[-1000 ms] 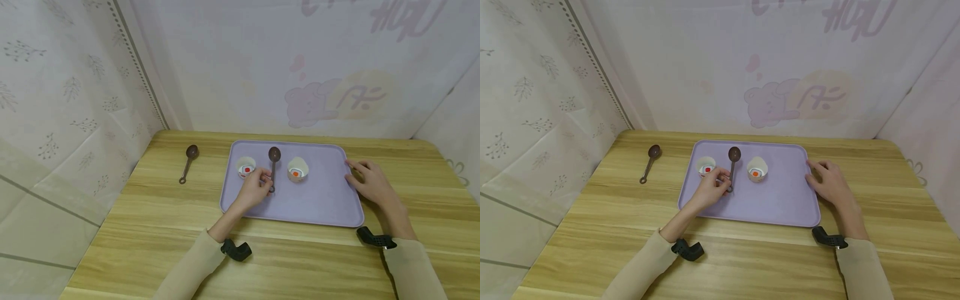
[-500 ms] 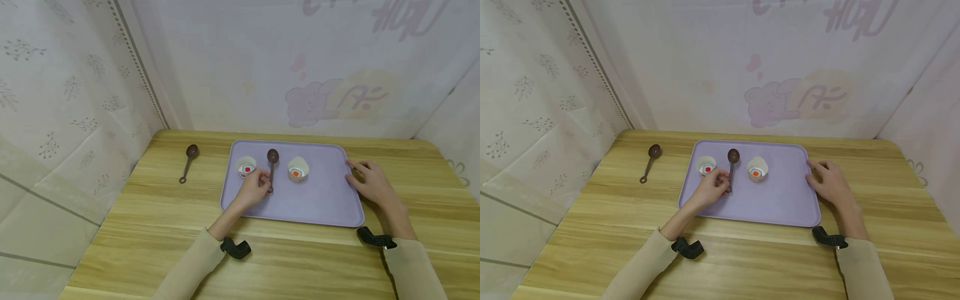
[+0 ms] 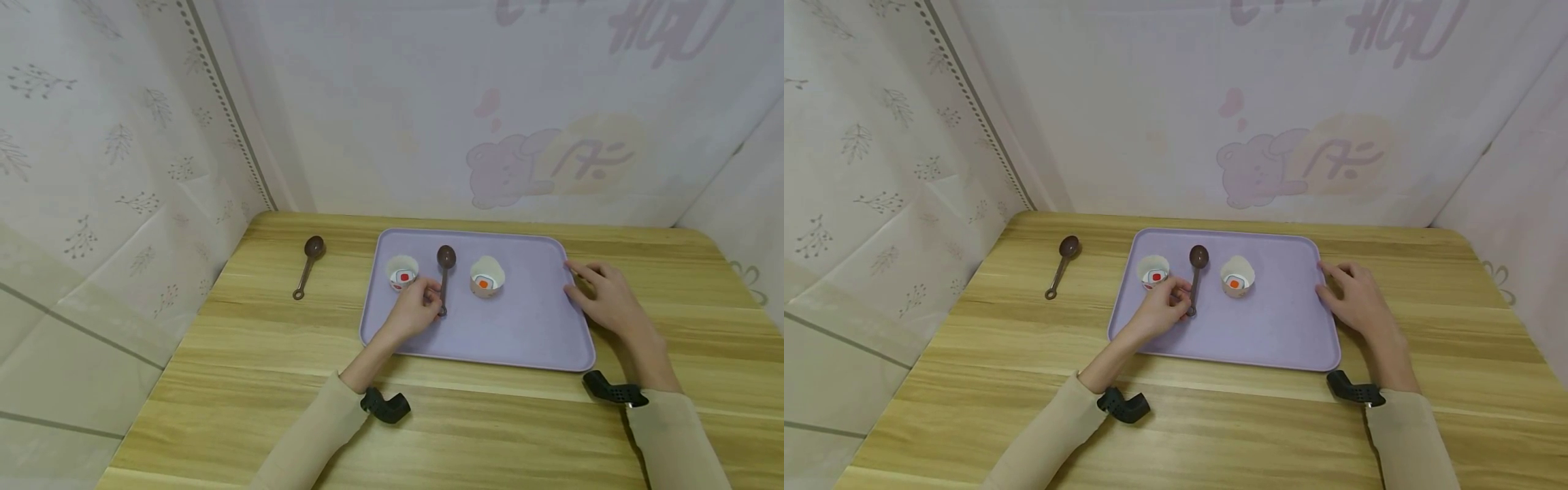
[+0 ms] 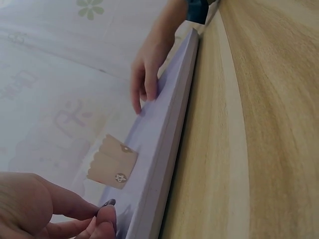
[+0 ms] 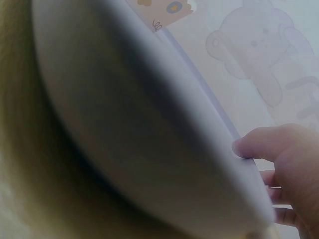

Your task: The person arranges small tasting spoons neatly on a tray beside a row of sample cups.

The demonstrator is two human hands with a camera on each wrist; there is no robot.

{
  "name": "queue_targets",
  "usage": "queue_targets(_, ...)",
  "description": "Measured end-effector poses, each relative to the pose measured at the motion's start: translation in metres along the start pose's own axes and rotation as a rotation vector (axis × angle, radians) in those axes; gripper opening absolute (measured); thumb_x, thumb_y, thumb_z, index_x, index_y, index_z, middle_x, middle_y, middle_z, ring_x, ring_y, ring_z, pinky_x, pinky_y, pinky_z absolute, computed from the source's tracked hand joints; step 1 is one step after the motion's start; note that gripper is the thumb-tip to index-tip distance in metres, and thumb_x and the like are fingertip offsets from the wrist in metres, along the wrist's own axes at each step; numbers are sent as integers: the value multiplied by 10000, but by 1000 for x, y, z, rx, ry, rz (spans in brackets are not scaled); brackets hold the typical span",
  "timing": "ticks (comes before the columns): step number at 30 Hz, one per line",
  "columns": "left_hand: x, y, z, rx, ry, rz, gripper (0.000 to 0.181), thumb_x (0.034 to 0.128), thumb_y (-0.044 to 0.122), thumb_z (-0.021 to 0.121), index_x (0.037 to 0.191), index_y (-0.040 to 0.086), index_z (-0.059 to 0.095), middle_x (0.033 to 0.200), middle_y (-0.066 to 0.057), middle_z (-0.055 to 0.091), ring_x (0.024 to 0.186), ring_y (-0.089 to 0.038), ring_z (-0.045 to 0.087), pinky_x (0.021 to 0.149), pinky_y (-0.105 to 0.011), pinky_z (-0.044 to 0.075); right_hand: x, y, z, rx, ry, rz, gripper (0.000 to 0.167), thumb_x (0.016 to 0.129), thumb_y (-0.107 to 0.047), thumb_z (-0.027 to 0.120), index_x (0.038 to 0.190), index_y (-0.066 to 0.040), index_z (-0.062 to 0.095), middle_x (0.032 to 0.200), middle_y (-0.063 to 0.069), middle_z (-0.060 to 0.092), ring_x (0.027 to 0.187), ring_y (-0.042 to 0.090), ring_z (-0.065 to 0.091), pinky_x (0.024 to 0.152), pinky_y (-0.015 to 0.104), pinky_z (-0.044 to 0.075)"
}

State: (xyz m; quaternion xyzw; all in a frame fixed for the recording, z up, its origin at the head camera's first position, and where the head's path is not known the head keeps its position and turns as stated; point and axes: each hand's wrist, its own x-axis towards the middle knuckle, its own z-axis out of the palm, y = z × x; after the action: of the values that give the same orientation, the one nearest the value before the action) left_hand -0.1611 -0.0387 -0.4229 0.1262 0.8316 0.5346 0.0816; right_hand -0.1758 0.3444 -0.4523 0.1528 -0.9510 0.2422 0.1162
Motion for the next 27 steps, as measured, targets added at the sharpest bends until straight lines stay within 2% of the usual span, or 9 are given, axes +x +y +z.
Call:
queue_targets(20, -2, -1, 0, 47, 0, -28, 237, 920, -51, 573, 1150, -97, 604, 759, -58, 615, 582, -100, 624, 565, -187, 460, -1, -1, -1, 1, -5, 10, 489, 958, -183, 685, 1386, 20, 563, 1201, 334, 534, 1097, 529, 458, 905, 657, 343)
queue_targets(27, -1, -3, 2, 113, 12, -21, 202, 912, -36, 607, 1109, -77, 630, 751, -50, 643, 593, -102, 630, 591, -206, 468, -1, 0, -1, 3, -12, 8, 490, 972, -197, 669, 1393, 25, 552, 1215, 337, 523, 1106, 529, 451, 907, 659, 342)
